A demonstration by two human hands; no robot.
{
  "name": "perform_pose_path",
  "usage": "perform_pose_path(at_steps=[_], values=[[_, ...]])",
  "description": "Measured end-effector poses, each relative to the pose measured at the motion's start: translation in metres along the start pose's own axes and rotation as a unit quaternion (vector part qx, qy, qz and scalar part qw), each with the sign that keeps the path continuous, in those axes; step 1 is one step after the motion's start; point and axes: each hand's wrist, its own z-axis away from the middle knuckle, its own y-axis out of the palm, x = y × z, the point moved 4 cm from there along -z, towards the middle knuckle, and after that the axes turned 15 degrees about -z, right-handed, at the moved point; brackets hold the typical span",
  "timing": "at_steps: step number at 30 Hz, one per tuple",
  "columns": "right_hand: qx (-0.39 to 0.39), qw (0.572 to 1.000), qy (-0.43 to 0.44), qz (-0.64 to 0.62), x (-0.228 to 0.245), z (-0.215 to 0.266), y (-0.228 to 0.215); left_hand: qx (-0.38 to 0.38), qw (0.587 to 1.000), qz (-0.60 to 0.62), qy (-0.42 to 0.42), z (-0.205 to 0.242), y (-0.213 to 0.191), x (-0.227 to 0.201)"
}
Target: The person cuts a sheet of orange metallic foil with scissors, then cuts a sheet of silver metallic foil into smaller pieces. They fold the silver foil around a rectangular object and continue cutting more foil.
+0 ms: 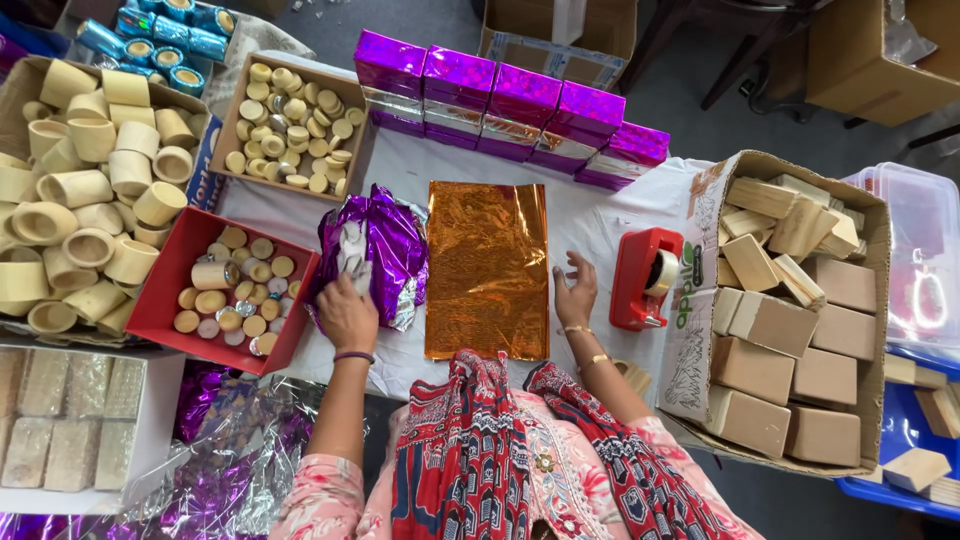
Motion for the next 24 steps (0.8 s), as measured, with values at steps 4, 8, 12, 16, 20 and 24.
perform_pose_path(at_steps=[4,8,12,16,20,24], values=[[0.037,0.997,0.047,-0.051,-0.007,0.020,0.001,0.081,0.996,0.004,-0.024,-0.001,-0.011,0.004],[0.084,0.988,0.083,-0.097,-0.004,0.039,0.008,0.105,0.989,0.073,-0.072,-0.009,-0.006,0.009],[0.111,0.985,0.083,-0.104,0.009,0.053,0.006,0.134,0.987,0.074,-0.046,-0.006,-0.003,0.009],[0.129,0.978,0.087,-0.139,0.032,0.059,0.006,0.111,0.993,0.035,-0.014,0.006,-0.062,0.004],[0.169,0.962,0.106,-0.187,0.047,0.062,0.021,0.164,0.980,0.107,-0.038,0.022,-0.091,0.001],[0.335,0.894,0.129,-0.267,0.121,0.070,0.043,0.136,0.863,0.486,-0.005,0.044,-0.108,-0.045]])
